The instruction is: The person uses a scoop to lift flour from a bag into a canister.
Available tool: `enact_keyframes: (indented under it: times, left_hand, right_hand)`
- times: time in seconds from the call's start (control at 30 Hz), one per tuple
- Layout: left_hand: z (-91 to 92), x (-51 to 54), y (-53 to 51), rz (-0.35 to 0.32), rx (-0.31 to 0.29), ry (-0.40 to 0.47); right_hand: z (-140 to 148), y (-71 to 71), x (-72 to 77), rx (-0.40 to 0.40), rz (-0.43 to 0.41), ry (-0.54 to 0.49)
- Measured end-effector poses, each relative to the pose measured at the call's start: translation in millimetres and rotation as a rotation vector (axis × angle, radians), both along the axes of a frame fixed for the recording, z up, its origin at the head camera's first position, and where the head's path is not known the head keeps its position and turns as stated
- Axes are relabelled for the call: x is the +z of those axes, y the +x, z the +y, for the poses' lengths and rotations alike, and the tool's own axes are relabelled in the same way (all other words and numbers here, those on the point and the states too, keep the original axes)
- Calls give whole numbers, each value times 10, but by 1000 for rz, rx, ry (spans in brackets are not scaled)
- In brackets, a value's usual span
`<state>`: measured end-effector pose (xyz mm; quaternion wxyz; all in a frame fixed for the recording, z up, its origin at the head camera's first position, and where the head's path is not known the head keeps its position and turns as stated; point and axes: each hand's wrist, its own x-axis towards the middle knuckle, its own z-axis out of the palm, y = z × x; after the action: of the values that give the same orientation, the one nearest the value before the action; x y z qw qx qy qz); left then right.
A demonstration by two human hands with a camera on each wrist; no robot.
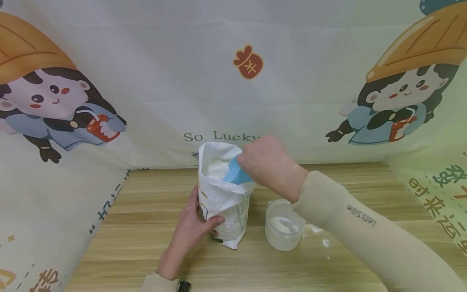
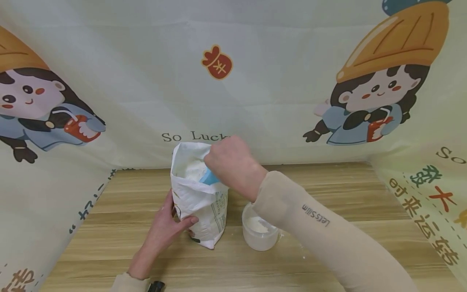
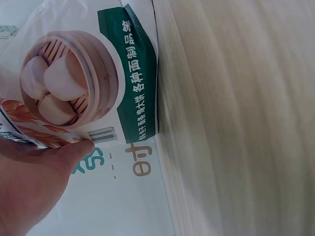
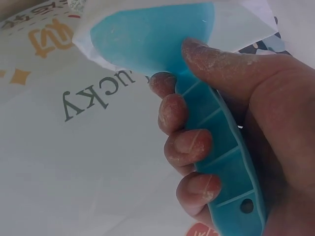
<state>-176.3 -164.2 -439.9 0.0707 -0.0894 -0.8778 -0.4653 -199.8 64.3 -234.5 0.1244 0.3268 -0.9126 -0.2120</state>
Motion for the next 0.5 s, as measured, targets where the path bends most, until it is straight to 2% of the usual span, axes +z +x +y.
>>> enact_keyframes:
  times: [0.3,0.5]
  left_hand:
    - [4,14,7,5,-6,19]
    - [-2,14,5,7,-7,26]
  right_hand:
    - [-105,-38,-67,17,-33,-22]
    - [-121,-69,-108,42,-26,-38]
